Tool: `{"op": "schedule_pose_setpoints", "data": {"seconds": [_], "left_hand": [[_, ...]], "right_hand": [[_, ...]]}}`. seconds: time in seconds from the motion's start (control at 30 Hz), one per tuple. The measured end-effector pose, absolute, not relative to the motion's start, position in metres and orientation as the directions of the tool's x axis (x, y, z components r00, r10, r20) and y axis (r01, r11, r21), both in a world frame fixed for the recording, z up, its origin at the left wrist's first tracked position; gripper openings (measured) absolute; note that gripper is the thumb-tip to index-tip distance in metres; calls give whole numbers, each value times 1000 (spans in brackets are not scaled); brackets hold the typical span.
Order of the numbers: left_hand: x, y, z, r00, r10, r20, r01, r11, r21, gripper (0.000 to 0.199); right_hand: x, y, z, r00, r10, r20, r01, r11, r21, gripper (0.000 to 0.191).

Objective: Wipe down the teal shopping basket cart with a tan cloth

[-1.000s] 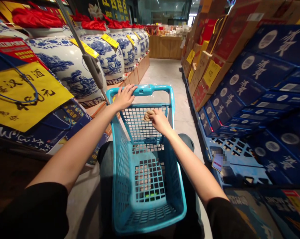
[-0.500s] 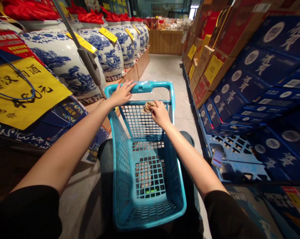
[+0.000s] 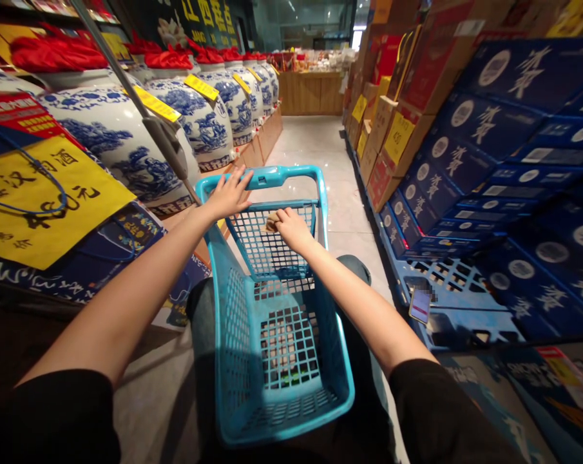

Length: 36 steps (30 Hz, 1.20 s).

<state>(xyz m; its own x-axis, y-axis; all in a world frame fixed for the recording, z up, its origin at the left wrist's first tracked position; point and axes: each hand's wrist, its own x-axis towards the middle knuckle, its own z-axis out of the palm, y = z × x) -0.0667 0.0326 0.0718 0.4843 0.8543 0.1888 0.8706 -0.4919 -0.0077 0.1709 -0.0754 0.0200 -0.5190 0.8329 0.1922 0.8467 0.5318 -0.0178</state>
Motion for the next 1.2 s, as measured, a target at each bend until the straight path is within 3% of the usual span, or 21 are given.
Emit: {"op": "schedule_pose_setpoints", "data": {"seconds": [0.07, 0.2, 0.37, 0.53, 0.7, 0.8, 0.9, 1.1, 1.2], "left_hand": [[-66, 28, 72, 472, 864, 177, 878, -479, -2, 98], [-67, 22, 73, 476, 858, 190, 872, -489, 24, 92], [-70, 21, 71, 482, 845, 231, 858, -509, 72, 73], [-74, 25, 70, 491, 831, 260, 843, -529, 97, 50], [-75, 24, 71, 488, 830, 270, 843, -529, 101, 37], [-74, 21, 69, 503, 820, 274, 838, -540, 78, 23], [-74, 20, 67, 506, 813, 288, 838, -543, 60, 24], [-73, 20, 65, 501, 830, 245, 850, -526, 44, 32], [-72, 19, 63, 504, 831, 237, 855, -518, -2, 32]], "right_hand": [[173, -74, 17, -486, 851, 199, 867, 498, -17, 38], [175, -69, 11, -606, 784, 138, 792, 611, 4, 32], [175, -64, 3, -483, 809, 335, 857, 515, -7, 39], [168, -69, -4, -663, 730, 169, 744, 667, 38, 35], [170, -72, 1, -544, 788, 287, 814, 579, -48, 43], [168, -77, 0, -596, 780, 191, 795, 606, 3, 42], [166, -80, -1, -657, 752, 62, 754, 655, 47, 39], [170, -74, 6, -495, 813, 305, 850, 527, -25, 45], [170, -76, 4, -546, 813, 204, 832, 555, 14, 44]]}}
